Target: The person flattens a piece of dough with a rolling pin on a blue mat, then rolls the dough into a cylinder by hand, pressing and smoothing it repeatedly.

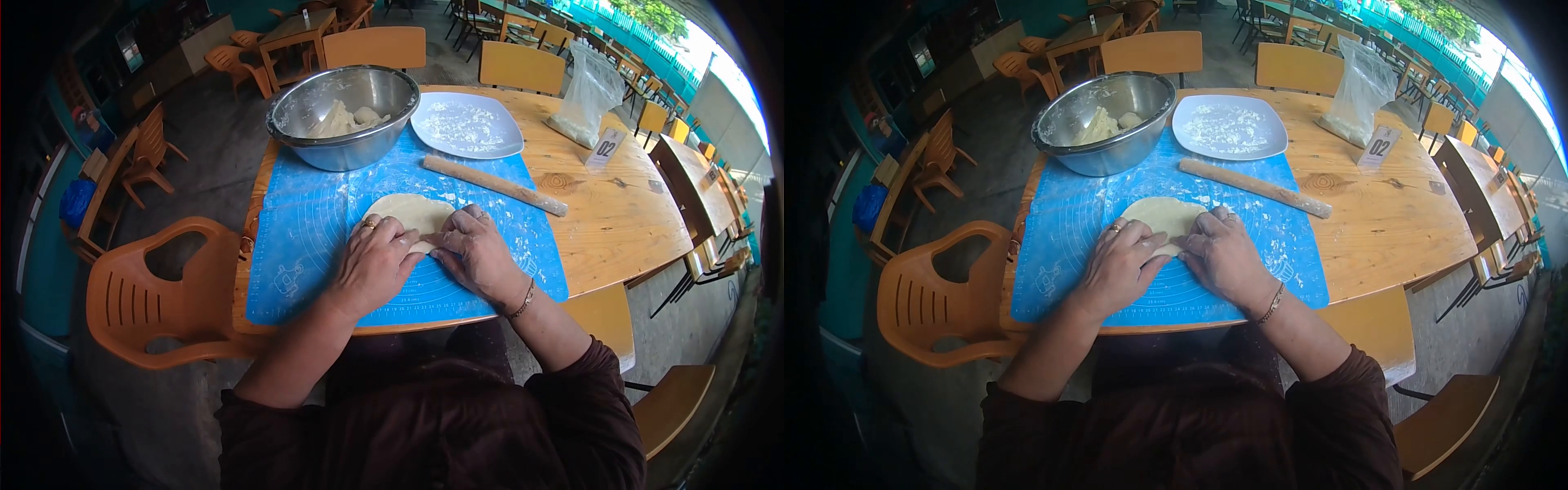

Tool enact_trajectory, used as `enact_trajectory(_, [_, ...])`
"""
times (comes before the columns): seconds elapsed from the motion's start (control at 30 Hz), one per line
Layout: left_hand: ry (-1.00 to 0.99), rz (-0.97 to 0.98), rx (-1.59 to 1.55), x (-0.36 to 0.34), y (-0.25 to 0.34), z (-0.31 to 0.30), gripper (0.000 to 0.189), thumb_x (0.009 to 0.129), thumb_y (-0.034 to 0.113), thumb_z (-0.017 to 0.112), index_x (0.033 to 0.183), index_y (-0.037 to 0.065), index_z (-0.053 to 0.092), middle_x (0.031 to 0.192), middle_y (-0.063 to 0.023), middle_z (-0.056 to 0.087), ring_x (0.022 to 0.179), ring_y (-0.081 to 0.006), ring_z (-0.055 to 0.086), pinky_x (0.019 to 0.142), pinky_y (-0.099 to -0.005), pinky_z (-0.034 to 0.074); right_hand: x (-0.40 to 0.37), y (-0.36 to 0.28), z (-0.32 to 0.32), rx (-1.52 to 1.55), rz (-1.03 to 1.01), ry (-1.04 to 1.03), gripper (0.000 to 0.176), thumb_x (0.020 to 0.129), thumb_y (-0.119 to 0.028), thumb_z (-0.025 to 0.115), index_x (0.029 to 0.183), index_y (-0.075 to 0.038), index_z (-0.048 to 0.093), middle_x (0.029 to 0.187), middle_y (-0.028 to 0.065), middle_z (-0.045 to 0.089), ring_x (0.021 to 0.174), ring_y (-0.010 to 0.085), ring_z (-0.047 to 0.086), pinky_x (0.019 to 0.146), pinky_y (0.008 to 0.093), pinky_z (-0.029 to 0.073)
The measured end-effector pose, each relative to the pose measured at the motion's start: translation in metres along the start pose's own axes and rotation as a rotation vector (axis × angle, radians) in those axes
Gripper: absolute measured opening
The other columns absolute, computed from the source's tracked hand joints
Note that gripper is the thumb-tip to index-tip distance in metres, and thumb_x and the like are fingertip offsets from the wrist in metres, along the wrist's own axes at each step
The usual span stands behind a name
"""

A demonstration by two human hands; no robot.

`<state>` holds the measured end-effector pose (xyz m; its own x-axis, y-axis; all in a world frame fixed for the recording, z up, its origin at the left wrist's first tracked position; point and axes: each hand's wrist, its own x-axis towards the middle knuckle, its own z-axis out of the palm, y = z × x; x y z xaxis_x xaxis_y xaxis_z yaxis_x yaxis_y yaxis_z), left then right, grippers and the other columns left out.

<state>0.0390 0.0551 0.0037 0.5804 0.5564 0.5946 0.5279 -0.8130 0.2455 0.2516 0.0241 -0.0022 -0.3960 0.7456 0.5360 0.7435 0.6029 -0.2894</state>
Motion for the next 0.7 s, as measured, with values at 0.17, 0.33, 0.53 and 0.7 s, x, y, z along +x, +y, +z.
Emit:
enact_trajectory(0.17, [-0.040, 0.067, -0.012, -0.001, -0.005, 0.004, 0.024, 0.081, 0.009, 0.075, 0.105, 0.003, 0.074, 0.094, -0.0097, 0.062, 0.093, -0.0299, 0.059, 0.085, -0.0417, 0.048, 0.001, -0.002, 0.004, -0.069, 0.027, 0.048, 0.026, 0.077, -0.014, 0.076, 0.103, -0.011, 0.076, 0.100, 0.0087, 0.059, 0.097, 0.0292, 0.055, 0.088, 0.0421, 0.046])
enact_trajectory(0.33, [-0.075, 0.035, -0.008, -0.002, -0.007, 0.005, 0.026, 0.081, 0.007, 0.075, 0.106, 0.002, 0.074, 0.096, -0.0107, 0.061, 0.094, -0.0309, 0.059, 0.087, -0.0421, 0.049, 0.001, -0.006, 0.002, -0.061, 0.063, 0.038, 0.027, 0.080, -0.016, 0.074, 0.106, -0.011, 0.075, 0.102, 0.0093, 0.058, 0.099, 0.0300, 0.055, 0.088, 0.0427, 0.046])
enact_trajectory(0.53, [-0.002, -0.008, 0.001, 0.002, 0.001, 0.002, 0.028, 0.080, 0.006, 0.075, 0.107, 0.003, 0.074, 0.100, -0.0105, 0.062, 0.096, -0.0309, 0.059, 0.089, -0.0418, 0.048, 0.001, -0.001, 0.006, -0.123, 0.055, 0.016, 0.029, 0.084, -0.013, 0.071, 0.112, -0.008, 0.073, 0.108, 0.0112, 0.060, 0.104, 0.0314, 0.055, 0.092, 0.0425, 0.046])
enact_trajectory(0.7, [-0.032, 0.077, 0.027, 0.000, -0.009, 0.007, 0.026, 0.082, 0.005, 0.069, 0.108, 0.004, 0.075, 0.096, -0.0095, 0.066, 0.098, -0.0291, 0.059, 0.091, -0.0420, 0.048, 0.001, -0.010, 0.006, -0.174, 0.053, 0.067, 0.030, 0.084, -0.011, 0.072, 0.114, -0.007, 0.072, 0.116, 0.0129, 0.060, 0.107, 0.0320, 0.055, 0.094, 0.0421, 0.047])
